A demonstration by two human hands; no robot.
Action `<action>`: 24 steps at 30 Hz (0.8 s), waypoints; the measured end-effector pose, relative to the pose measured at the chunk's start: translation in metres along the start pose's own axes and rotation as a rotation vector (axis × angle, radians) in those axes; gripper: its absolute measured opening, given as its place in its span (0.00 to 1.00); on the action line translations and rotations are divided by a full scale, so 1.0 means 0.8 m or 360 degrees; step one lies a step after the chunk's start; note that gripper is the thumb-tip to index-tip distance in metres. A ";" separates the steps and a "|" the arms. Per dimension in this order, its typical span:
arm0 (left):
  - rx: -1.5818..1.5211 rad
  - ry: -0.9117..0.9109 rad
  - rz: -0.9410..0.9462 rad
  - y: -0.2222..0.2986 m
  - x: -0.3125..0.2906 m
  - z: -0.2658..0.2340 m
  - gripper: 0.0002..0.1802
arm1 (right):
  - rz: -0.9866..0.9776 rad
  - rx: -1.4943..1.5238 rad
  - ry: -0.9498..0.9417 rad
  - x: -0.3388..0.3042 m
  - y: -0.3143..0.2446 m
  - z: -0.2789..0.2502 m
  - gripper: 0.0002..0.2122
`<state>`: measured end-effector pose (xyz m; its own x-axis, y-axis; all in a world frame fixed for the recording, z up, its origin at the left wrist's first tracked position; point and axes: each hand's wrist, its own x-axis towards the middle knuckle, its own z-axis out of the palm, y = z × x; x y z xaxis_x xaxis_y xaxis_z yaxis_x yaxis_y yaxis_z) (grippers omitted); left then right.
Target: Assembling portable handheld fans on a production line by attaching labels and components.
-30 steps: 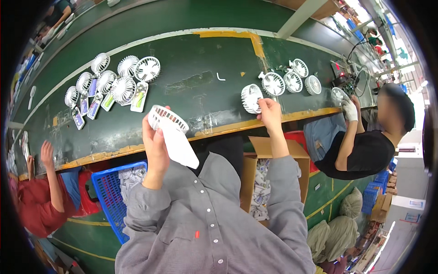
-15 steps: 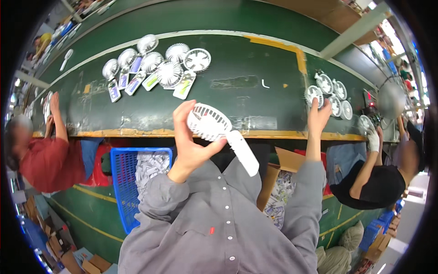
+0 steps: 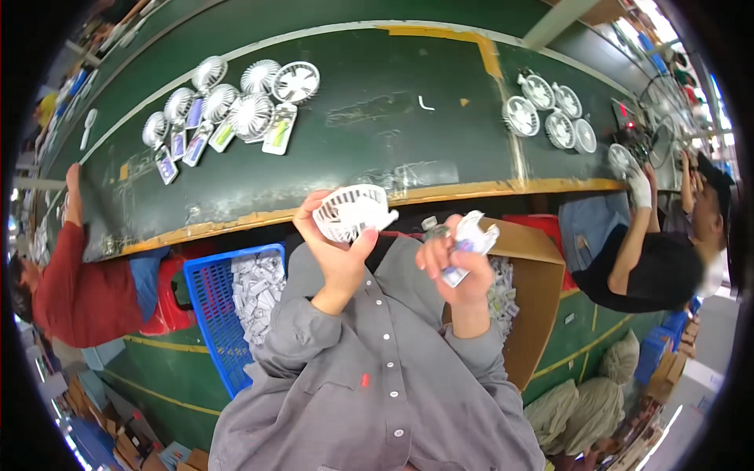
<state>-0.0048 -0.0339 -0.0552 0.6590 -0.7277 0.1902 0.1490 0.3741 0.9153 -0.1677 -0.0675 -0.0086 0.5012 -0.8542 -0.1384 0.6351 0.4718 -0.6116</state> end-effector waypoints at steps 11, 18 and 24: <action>0.0315 -0.1087 0.0393 0.059 0.002 0.014 0.15 | 0.0252 -0.0372 -0.0190 -0.020 -0.009 -0.028 0.35; 0.0698 -0.1219 0.0781 0.068 0.004 0.024 0.13 | 0.0405 -0.0972 -0.0043 -0.040 -0.031 0.002 0.09; 0.0494 -0.1251 -0.0071 0.069 -0.005 0.001 0.09 | 0.0669 -0.0343 -0.0110 -0.046 -0.001 -0.010 0.12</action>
<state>0.0005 -0.0107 -0.0049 -0.0644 -0.9692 0.2378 -0.1222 0.2442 0.9620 -0.1911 -0.0380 -0.0093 0.7312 -0.5788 -0.3610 0.2361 0.7112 -0.6621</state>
